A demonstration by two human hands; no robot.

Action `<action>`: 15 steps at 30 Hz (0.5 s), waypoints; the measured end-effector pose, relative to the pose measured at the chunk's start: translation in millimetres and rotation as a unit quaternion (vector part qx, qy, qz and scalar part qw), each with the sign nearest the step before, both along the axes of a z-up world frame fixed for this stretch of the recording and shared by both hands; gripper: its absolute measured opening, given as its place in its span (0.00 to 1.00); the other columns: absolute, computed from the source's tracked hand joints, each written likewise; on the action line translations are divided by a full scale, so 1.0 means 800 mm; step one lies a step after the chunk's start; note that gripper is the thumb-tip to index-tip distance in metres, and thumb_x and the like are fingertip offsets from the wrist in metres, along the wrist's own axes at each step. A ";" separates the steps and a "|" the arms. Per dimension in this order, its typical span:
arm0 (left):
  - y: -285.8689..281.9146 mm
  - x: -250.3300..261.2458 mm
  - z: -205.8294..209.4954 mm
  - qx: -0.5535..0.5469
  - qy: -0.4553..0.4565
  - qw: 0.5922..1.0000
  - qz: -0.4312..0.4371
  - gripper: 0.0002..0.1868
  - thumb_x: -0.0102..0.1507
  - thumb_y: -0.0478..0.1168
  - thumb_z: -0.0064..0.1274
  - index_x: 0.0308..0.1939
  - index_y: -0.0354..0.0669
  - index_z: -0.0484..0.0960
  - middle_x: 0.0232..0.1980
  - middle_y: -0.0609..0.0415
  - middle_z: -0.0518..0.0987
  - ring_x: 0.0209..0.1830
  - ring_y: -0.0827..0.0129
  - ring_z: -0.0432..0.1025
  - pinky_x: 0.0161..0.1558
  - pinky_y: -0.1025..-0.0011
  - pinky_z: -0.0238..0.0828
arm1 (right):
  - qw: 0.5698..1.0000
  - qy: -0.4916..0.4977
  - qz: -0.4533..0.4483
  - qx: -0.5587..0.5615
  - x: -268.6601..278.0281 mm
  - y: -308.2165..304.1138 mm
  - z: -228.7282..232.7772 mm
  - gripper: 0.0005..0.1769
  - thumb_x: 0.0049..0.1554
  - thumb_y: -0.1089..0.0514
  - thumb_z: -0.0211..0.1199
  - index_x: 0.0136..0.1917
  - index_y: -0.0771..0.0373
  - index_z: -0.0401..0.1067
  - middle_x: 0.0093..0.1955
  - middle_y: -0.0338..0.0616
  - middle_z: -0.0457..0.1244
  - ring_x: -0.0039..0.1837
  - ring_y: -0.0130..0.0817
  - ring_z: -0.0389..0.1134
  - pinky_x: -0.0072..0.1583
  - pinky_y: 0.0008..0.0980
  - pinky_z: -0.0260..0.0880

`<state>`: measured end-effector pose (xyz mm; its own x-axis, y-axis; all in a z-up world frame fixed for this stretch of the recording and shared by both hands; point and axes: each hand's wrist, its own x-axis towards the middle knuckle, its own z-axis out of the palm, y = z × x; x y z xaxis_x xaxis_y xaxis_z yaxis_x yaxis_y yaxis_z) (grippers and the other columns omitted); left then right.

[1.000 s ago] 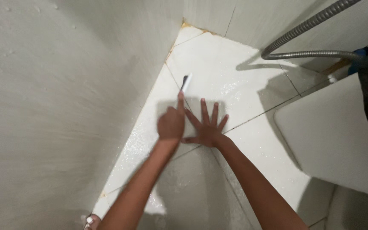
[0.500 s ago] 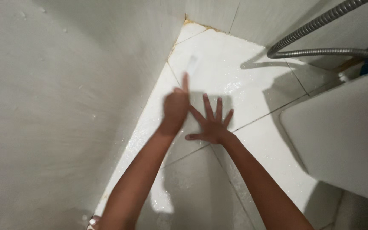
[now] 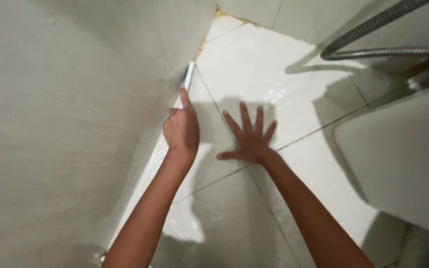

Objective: The person scrubs the grout and edges of a tiled floor using a small handheld brush, moving around a floor squeegee and a trash can.

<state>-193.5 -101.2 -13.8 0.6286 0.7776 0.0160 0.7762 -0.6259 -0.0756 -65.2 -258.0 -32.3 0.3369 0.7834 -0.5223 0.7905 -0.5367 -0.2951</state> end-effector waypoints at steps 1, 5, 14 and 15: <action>0.005 0.003 -0.004 -0.026 -0.006 1.000 -0.007 0.41 0.66 0.31 0.54 0.79 0.36 0.52 0.31 0.40 0.82 0.18 0.65 0.76 0.14 0.70 0.73 | 1.000 0.003 -0.004 0.002 0.000 0.001 0.001 0.78 0.33 0.11 0.64 0.83 0.27 0.23 0.85 0.46 0.08 0.79 0.67 0.02 0.66 0.88 0.12; 0.057 0.069 -0.037 -0.047 -0.074 0.996 -0.023 0.49 0.56 0.34 0.59 0.77 0.39 0.50 0.37 0.34 0.82 0.30 0.54 0.79 0.27 0.66 0.77 | 1.000 -0.004 -0.009 0.022 0.000 0.000 0.004 0.77 0.33 0.10 0.64 0.83 0.26 0.24 0.86 0.44 0.10 0.80 0.66 0.03 0.67 0.87 0.12; 0.055 0.077 -0.024 -0.047 0.035 0.997 -0.051 0.39 0.70 0.34 0.48 0.81 0.35 0.48 0.39 0.41 0.84 0.30 0.64 0.79 0.26 0.70 0.78 | 0.999 -0.023 0.006 0.021 0.009 0.009 0.011 0.79 0.29 0.09 0.63 0.82 0.25 0.25 0.85 0.43 0.10 0.80 0.65 0.03 0.67 0.87 0.12; 0.032 0.039 -0.021 -0.010 0.086 0.993 -0.080 0.37 0.72 0.33 0.46 0.82 0.31 0.49 0.35 0.42 0.84 0.25 0.67 0.79 0.22 0.72 0.76 | 0.999 -0.029 0.010 0.018 0.010 0.011 0.013 0.79 0.29 0.09 0.63 0.82 0.25 0.25 0.85 0.43 0.10 0.80 0.65 0.03 0.67 0.88 0.12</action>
<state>-162.0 -75.4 -30.8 0.7361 0.6668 -0.1162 0.6434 -0.7427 -0.1856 -57.5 -249.0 -22.1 0.3499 0.8080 -0.4741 0.8171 -0.5108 -0.2675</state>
